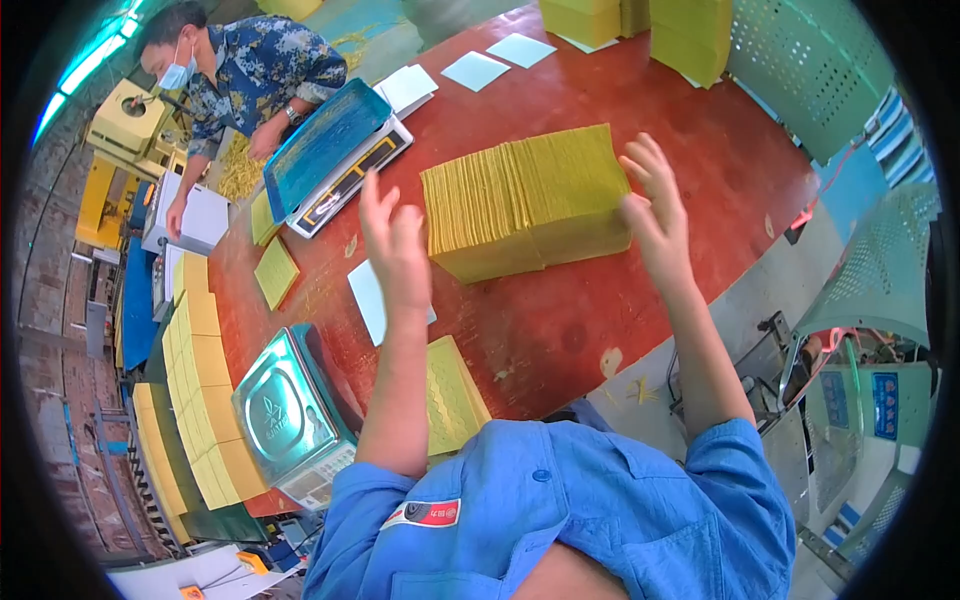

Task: Stacking bundles of yellow paper, applying rubber bands, and weighing stacks on a digital scale.

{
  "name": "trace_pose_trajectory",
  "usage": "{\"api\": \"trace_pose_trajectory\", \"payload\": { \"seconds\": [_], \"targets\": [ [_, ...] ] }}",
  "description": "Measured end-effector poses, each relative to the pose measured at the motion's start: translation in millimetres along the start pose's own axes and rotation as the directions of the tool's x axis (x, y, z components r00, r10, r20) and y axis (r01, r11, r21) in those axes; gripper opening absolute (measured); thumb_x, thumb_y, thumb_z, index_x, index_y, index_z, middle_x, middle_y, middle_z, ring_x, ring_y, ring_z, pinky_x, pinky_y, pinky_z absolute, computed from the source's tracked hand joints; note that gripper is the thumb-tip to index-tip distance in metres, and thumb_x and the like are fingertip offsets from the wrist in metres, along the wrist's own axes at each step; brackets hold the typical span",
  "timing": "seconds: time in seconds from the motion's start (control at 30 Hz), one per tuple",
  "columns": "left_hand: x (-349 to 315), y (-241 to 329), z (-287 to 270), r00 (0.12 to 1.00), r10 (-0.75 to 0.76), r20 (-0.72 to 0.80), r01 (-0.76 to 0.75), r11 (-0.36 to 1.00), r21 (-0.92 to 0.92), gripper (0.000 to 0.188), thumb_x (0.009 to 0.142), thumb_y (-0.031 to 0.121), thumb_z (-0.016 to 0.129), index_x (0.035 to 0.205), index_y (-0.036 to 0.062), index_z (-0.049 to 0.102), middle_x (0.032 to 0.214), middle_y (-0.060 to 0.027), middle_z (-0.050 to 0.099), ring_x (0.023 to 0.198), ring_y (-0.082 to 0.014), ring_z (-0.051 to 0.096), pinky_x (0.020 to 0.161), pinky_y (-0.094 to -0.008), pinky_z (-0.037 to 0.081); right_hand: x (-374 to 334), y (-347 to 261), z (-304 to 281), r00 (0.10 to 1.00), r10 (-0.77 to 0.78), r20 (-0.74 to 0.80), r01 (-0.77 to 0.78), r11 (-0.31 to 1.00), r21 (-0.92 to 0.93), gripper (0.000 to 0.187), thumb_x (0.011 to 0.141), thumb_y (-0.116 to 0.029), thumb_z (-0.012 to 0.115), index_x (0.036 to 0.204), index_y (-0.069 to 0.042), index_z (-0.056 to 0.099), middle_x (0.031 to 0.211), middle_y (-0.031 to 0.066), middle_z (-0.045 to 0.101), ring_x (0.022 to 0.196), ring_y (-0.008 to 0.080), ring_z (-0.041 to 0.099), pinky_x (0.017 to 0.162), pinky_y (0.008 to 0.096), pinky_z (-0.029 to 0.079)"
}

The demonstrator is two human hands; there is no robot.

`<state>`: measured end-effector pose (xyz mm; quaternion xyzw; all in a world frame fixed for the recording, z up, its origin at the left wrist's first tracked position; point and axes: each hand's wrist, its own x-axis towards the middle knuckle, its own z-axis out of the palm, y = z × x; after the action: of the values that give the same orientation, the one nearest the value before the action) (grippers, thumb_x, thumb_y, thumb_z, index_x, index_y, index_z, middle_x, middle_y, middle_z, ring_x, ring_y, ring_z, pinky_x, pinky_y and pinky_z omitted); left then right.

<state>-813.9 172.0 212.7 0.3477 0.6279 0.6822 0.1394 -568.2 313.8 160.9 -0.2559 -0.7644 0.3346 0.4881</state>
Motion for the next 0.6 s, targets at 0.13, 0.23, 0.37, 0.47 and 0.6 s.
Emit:
{"api": "trace_pose_trajectory", "payload": {
  "seconds": [0.13,0.23,0.37,0.47,0.6],
  "targets": [
    [9.7,-64.6,-36.7,0.939,-0.343,-0.021,0.313,0.879,-0.36,0.055,0.098,0.026,0.051,0.147,0.004,0.038,0.146,-0.0129,0.044,0.129,-0.0258,0.046,0.106,-0.0386,0.039,0.9,47.7,-9.8,0.863,0.495,-0.097,-0.321,0.687,0.651,0.053,0.1,-0.028,0.05,0.146,-0.003,0.04,0.153,0.0123,0.037,0.137,0.03,0.042,0.109,0.0415,0.037],
    [-10.3,-111.1,-15.2,0.937,-0.324,0.129,0.348,0.88,-0.322,0.047,0.101,0.03,0.048,0.139,0.0031,0.047,0.138,-0.0085,0.052,0.121,-0.0198,0.053,0.102,-0.0342,0.042,-8.2,86.9,8.7,0.821,0.568,-0.062,-0.363,0.603,0.71,0.053,0.103,-0.032,0.043,0.148,-0.003,0.038,0.151,0.0118,0.039,0.136,0.028,0.043,0.109,0.0406,0.037],
    [-36.4,-128.4,13.6,0.903,-0.359,0.236,0.403,0.897,-0.18,0.044,0.102,0.028,0.046,0.137,0.0025,0.05,0.135,-0.0045,0.054,0.122,-0.017,0.051,0.105,-0.0329,0.039,-30.2,84.7,61.5,0.798,0.602,-0.017,-0.435,0.597,0.674,0.051,0.102,-0.035,0.044,0.142,-0.003,0.045,0.143,0.0125,0.049,0.131,0.0238,0.047,0.107,0.0402,0.038],
    [-31.3,-104.9,18.7,0.888,-0.378,0.261,0.457,0.79,-0.409,0.044,0.102,0.028,0.044,0.138,0.0034,0.048,0.136,-0.0039,0.054,0.125,-0.0164,0.049,0.107,-0.0333,0.037,-26.2,72.3,56.9,0.709,0.698,0.102,-0.493,0.386,0.78,0.047,0.1,-0.034,0.047,0.135,-0.002,0.052,0.134,0.0135,0.056,0.125,0.0242,0.052,0.105,0.041,0.042],
    [-9.5,26.4,19.7,0.765,-0.107,0.635,0.228,0.967,-0.111,0.058,0.102,0.03,0.049,0.148,-0.0033,0.035,0.147,-0.0144,0.046,0.135,-0.0258,0.042,0.113,-0.0384,0.03,-30.5,53.6,20.7,0.475,0.86,0.187,-0.552,0.125,0.824,0.042,0.099,-0.033,0.049,0.126,-0.002,0.057,0.124,0.0137,0.063,0.111,0.0262,0.062,0.095,0.045,0.05]
  ]
}}
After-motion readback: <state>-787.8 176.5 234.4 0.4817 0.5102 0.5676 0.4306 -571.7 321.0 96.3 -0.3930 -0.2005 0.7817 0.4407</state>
